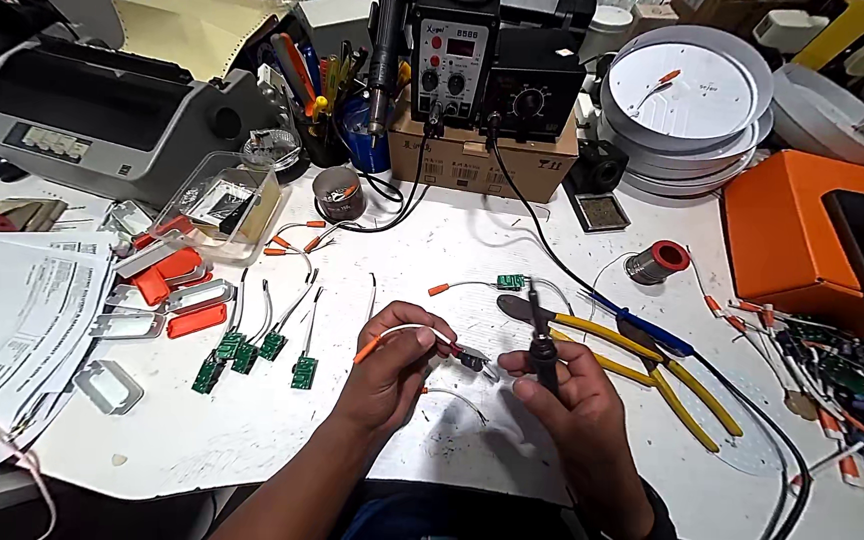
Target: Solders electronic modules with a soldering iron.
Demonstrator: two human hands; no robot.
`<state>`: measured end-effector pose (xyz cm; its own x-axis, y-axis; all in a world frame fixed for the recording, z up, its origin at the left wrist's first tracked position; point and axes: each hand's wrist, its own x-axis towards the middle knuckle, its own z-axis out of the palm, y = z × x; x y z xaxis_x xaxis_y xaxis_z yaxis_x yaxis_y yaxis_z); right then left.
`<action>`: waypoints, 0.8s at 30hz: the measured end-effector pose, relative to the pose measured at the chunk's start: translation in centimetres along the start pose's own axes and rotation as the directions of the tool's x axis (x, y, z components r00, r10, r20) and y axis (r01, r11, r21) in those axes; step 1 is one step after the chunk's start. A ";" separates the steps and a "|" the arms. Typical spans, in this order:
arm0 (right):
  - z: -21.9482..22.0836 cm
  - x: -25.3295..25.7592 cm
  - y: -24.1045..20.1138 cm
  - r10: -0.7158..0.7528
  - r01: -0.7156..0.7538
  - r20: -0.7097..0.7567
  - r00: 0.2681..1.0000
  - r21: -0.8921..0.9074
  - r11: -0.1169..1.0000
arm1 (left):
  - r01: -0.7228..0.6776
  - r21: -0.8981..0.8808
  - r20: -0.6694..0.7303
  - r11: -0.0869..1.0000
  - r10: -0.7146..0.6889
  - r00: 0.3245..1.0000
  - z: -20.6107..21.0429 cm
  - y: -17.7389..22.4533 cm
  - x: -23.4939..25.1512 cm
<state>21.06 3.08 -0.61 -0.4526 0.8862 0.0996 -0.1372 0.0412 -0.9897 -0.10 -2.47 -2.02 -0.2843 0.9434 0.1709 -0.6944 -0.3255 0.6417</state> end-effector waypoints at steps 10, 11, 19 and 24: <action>0.0 0.1 0.4 0.078 -0.093 0.091 0.993 0.177 0.980 | 0.018 -0.030 0.077 0.999 -0.016 0.997 0.7 -0.7 0.6; -0.1 0.0 0.1 0.035 -0.043 0.066 0.997 0.112 0.993 | 0.029 -0.035 0.061 0.999 -0.027 0.998 0.8 -0.8 0.5; -1.2 0.2 -0.7 -0.412 0.400 0.063 0.909 -0.413 0.818 | 0.029 0.267 0.017 0.963 -0.035 0.999 1.2 -0.5 0.3; -1.6 0.7 -0.3 -0.484 0.475 0.107 0.868 -0.462 0.749 | -0.064 0.388 0.093 0.919 0.031 0.995 0.4 -0.4 0.3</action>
<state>22.22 4.45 -0.37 -0.4208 0.7003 0.5767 0.0899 0.6647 -0.7416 0.36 -2.05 -1.87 -0.2429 0.9348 0.2590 -0.3638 -0.3353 0.8690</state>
